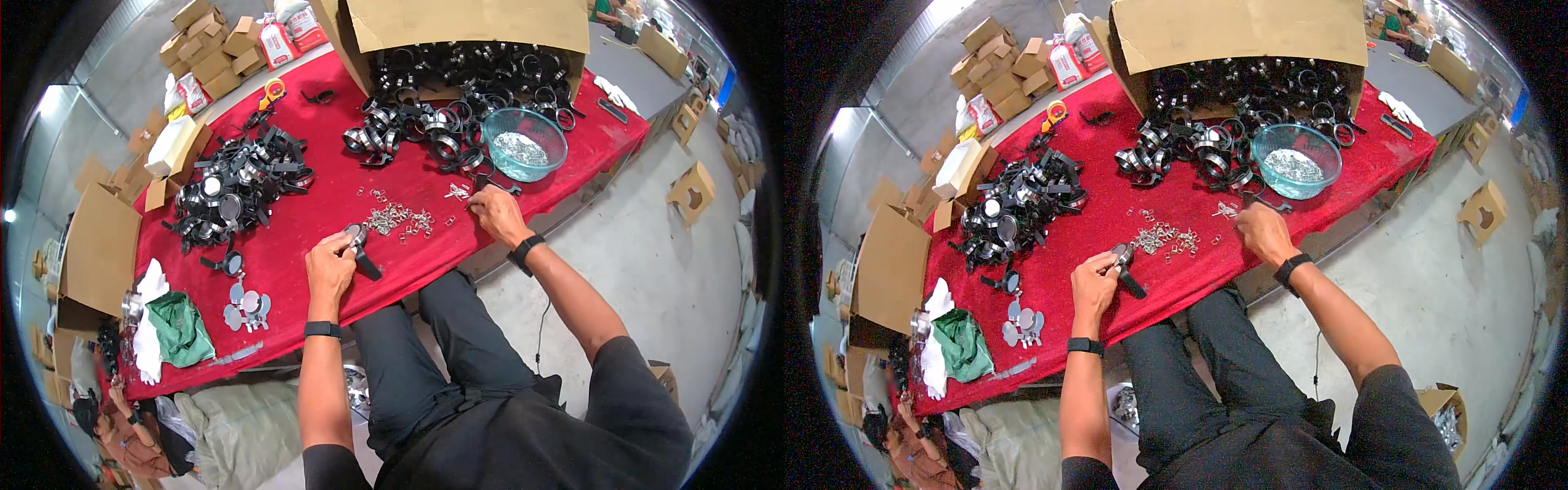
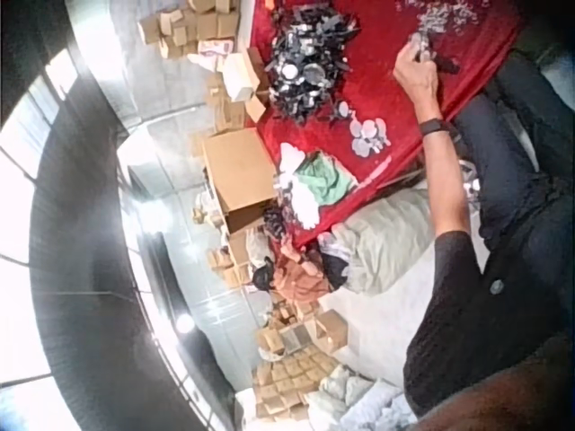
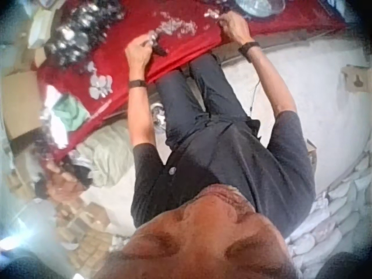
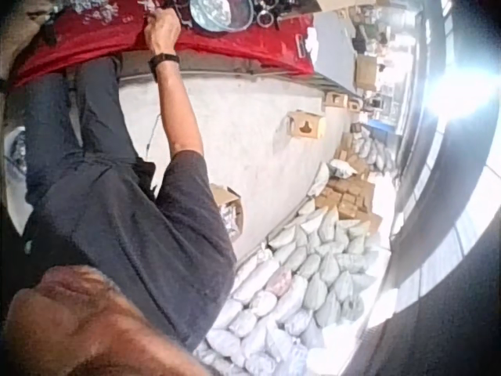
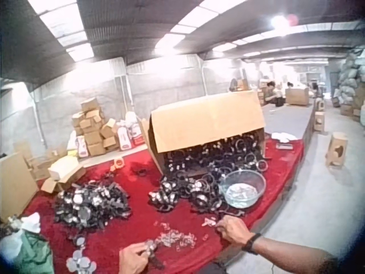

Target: The person is manually assembling small metal components, attaching rings to circular plates.

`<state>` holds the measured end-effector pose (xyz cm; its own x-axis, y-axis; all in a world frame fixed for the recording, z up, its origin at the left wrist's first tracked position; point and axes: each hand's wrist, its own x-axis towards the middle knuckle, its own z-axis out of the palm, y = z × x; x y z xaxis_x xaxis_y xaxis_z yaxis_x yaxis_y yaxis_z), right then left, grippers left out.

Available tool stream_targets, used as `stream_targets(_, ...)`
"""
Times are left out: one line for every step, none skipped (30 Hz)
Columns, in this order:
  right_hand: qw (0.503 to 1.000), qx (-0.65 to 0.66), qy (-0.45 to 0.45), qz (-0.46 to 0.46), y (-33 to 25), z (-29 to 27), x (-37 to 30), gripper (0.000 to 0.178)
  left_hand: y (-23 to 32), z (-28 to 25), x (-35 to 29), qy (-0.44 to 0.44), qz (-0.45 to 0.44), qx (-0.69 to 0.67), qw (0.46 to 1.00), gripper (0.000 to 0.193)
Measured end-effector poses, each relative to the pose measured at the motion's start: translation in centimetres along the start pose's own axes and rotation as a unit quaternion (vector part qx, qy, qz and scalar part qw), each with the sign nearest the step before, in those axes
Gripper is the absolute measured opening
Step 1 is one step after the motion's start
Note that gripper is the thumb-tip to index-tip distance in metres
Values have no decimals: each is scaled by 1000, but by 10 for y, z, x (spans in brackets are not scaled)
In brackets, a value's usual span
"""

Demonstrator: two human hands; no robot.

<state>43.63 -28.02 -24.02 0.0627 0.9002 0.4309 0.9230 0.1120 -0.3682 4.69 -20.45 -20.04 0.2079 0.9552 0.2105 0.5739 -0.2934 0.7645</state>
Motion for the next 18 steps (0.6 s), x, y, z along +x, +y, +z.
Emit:
stream_targets(999,24,11,-23,-1,1,3,9,-3,0,0,3,-1,9,1000,32)
stream_targets(999,25,10,-25,-2,1,6,9,-6,1,0,7,-3,17,1000,33)
stream_targets(998,12,7,-59,-1,2,9,9,-5,0,0,6,-4,18,1000,33)
stream_targets(996,-1,5,-94,0,3,11,9,-5,-1,1,-5,-5,17,1000,32)
stream_targets(996,0,4,-94,1,2,11,9,-5,-1,2,-17,-7,16,1000,31)
stream_targets(997,-29,-12,-77,-2,2,11,9,-8,-4,2,-15,-10,20,1000,31)
stream_targets(996,-59,-29,-61,-6,2,11,9,-11,-6,3,-25,6,10,1000,31)
stream_targets(996,-55,-31,-62,-8,1,12,9,-14,-8,4,-35,22,1,999,31)
stream_targets(994,-74,-38,-65,-7,1,12,10,-16,-10,5,-34,20,7,999,31)
stream_targets(992,-94,-45,-67,-6,1,11,11,-17,-9,6,-39,24,1,999,32)
stream_targets(990,-111,-51,-77,-6,2,10,13,-18,-7,6,-45,27,-5,999,32)
stream_targets(990,-106,-47,-78,-4,4,9,13,-19,-7,7,-43,29,1,999,32)
stream_targets(988,-125,-36,-82,-4,7,7,12,-20,-7,7,-48,25,-8,998,32)
stream_targets(986,-144,-25,-85,-4,11,4,12,-21,-7,7,-54,20,-18,998,32)
stream_targets(991,-104,-12,-81,-7,11,3,10,-19,-7,6,-54,15,-7,998,32)
stream_targets(992,-100,-10,-82,-12,12,3,10,-17,-6,6,-50,10,-8,999,32)
stream_targets(996,-43,13,-72,-16,14,3,12,-14,-6,6,-45,5,-4,999,32)
stream_targets(998,13,34,-60,-20,11,1,15,-10,-4,6,-42,0,-2,999,32)
